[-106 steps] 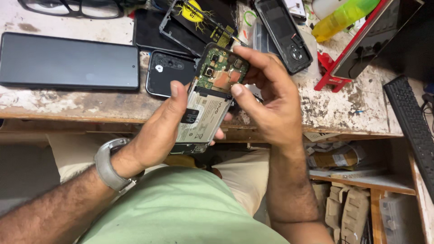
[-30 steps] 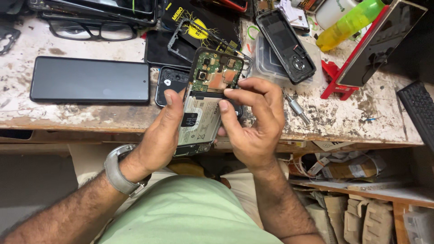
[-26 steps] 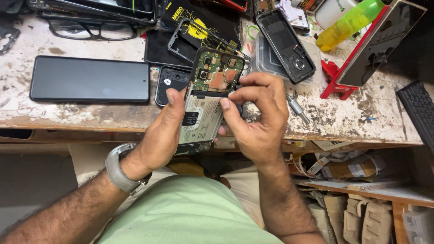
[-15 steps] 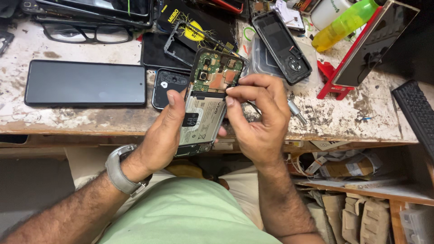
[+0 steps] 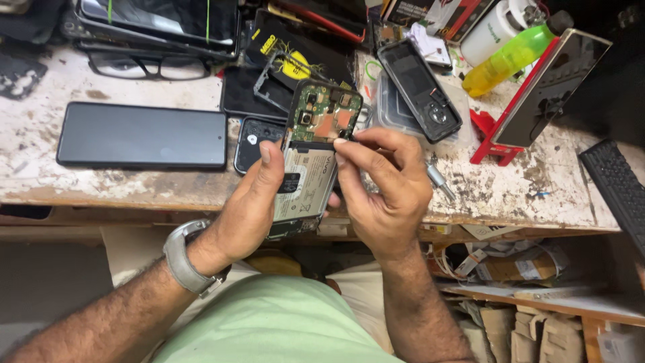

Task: The person disassembles a smartphone by prying open the back cover and removing screws. They detach the screen assembly, disconnect internal cables, and reassemble the device by reconnecting components and closing the back cover.

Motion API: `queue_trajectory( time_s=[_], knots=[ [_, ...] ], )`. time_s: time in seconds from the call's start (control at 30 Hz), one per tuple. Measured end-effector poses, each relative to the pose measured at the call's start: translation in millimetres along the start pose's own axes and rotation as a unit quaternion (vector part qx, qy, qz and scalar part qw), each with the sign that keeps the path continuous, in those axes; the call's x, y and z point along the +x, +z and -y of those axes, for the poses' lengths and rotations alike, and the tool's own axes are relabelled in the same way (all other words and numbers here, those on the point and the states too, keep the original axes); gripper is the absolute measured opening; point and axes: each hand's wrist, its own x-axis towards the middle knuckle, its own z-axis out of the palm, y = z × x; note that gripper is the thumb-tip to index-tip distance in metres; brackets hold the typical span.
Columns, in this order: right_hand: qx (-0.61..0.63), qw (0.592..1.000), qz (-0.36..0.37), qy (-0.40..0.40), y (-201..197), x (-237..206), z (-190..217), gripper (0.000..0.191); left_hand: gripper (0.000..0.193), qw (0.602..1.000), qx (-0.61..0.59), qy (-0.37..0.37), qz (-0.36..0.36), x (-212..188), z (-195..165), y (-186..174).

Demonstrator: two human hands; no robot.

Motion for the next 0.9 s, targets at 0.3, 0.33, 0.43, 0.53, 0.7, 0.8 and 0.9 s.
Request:
queue_trajectory(
  time_s=[0.3, 0.33, 0.43, 0.53, 0.7, 0.8, 0.9],
  knots=[
    [-0.014, 0.999, -0.004, -0.041, 0.3, 30.2, -10.4, 0.024, 0.076, 0.999, 0.018, -0.026, -0.027, 18.4, 2.8, -10.8],
    [-0.041, 0.992, 0.002, -0.116, 1.1, 37.4, -16.4, 0.029, 0.076, 0.999, 0.010, -0.022, -0.033, 22.1, 2.6, -14.0],
    [0.114, 0.985, 0.043, 0.123, 5.2, 38.6, -28.3, 0.015, 0.076, 0.998, -0.033, -0.036, -0.026, 29.3, 9.1, -18.2],
    [0.153, 0.973, 0.086, 0.149, 1.4, 37.2, -34.2, 0.013, 0.076, 0.999, -0.018, -0.045, 0.002, 29.4, 13.0, -20.4],
    [0.093, 0.990, 0.091, 0.057, -11.7, 29.8, -23.3, 0.009, 0.076, 0.998, 0.055, -0.012, 0.018, 16.4, 12.6, -12.7],
    [0.050, 0.995, 0.087, 0.013, -15.9, 15.8, -21.2, 0.010, 0.068, 0.999, 0.045, -0.010, 0.011, 9.1, 12.3, -6.2],
    [0.108, 0.986, 0.083, 0.096, -10.2, 0.6, -23.0, 0.011, 0.075, 0.998, 0.048, -0.031, 0.009, 5.5, 12.4, -2.5]
  ],
)
